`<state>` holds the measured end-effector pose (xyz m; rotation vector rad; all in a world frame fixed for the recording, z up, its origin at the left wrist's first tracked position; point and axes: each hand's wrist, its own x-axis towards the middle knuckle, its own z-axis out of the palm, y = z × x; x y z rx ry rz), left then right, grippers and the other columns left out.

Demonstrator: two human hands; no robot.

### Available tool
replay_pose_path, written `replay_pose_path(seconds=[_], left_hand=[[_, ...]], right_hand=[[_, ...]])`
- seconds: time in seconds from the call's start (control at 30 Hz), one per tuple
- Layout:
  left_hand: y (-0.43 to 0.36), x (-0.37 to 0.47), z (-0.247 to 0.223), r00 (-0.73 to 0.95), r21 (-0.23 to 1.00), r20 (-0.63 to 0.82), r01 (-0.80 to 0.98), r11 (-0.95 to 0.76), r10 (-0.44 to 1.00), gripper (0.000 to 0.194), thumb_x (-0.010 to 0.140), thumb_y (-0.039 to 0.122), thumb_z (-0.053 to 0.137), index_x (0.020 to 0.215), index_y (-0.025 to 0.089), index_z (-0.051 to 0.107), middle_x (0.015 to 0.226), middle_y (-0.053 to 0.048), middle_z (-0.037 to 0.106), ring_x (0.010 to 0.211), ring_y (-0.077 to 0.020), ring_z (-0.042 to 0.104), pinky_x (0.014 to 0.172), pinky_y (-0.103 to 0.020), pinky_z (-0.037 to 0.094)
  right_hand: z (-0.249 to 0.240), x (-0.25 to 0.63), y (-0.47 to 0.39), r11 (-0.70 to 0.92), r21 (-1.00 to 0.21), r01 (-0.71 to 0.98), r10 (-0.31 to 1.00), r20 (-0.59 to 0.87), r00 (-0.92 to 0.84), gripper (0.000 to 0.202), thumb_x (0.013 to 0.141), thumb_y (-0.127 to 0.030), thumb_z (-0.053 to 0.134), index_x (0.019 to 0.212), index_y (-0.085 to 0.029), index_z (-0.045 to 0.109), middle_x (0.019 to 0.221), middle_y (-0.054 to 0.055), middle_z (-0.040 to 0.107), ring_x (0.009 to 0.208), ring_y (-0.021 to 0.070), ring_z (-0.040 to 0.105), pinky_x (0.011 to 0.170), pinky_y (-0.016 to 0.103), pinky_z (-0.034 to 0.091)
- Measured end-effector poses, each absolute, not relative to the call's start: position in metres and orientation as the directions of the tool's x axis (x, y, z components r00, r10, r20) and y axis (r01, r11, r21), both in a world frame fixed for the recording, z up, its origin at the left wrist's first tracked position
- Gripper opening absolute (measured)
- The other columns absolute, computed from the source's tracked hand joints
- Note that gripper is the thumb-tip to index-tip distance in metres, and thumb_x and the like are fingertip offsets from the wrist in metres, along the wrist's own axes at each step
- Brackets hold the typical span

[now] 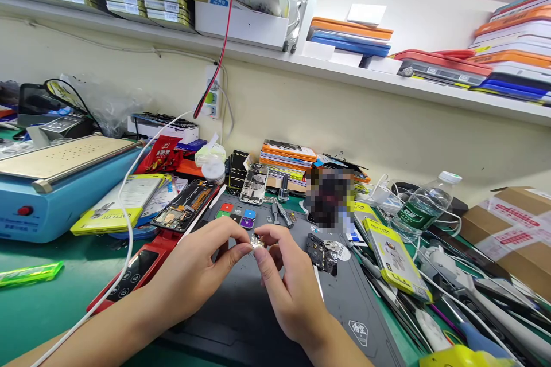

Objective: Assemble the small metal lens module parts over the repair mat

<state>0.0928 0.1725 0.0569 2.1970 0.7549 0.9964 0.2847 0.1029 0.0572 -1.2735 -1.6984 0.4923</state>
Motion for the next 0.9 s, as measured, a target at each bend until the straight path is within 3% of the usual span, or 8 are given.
replay_pose_path(seconds=[0.9], left_hand=[[0.1749,0.0927,0.0540,0.544,0.704,0.463,0.254,-0.663,0.700,0.011,0.108,0.037,0.056,0.103,0.032,0.065,0.094,0.007,0.063,0.076,-0.0113,0.054,0.069,-0.024,0.042]], right_hand=[[0.0553,0.2849,0.1050,0.393,-0.737,0.550,0.891,0.452,-0.031,0.021,0.108,-0.033,0.052,0.129,-0.032,0.057,0.096,-0.002,0.063,0.064,0.0105,0.062,0.047,0.020,0.047]])
